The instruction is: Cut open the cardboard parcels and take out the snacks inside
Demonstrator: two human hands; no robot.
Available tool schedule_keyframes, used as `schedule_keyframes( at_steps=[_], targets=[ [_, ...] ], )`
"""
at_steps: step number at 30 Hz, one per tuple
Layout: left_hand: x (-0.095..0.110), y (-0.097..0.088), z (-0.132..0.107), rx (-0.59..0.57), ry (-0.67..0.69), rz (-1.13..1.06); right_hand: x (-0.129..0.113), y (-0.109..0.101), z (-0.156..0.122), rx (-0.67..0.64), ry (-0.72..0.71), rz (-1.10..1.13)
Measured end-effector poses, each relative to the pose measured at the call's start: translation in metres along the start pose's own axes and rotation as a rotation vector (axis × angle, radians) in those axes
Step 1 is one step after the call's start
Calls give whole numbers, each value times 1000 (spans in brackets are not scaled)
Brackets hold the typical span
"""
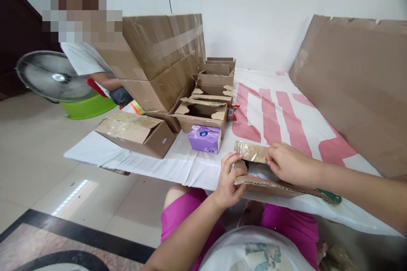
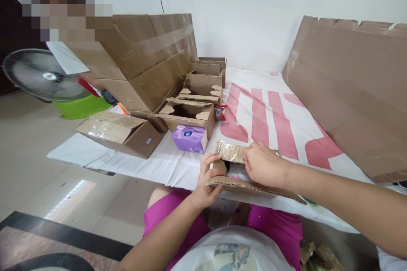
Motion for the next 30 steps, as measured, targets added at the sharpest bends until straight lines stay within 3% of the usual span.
schedule_keyframes(
  at_steps=[8,12,14,17,19,21,23,25,30],
  targets=[
    [1,1,-1,-6,-21,21,1,-13,-8,-84,86,180],
    [-4,1,-1,-15,-12,-1,-11,-5,-15,-209,-182,313],
    [-6,0,-1,-27,-4,-6,-9,-5,-15,-191,-240,398],
    [-6,-4,-2,-62,14,6,19,-19,-13,-2,-77,591],
    [-5,-6,-3,-65,28,14,50,-28,-17,132,-1,691],
    [-5,-7,-5,-56,36,20,85,-29,-29,186,63,738],
    [-5,-7,-6,-48,39,22,118,-15,-47,142,158,759],
    [-6,-6,-7,-44,43,25,147,14,-71,64,275,775],
    [-10,-3,-6,-21,33,31,184,116,-134,-19,480,866]
  ],
)
Point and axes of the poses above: each hand's wrist, its own z-axis towards the middle knuckle, its own y-axis out of the palm, x = y × z, the point moved 2 cm from there along z, towards the middle knuckle, and after that the axes turned 3 degrees about -y, right-handed, at the moved point
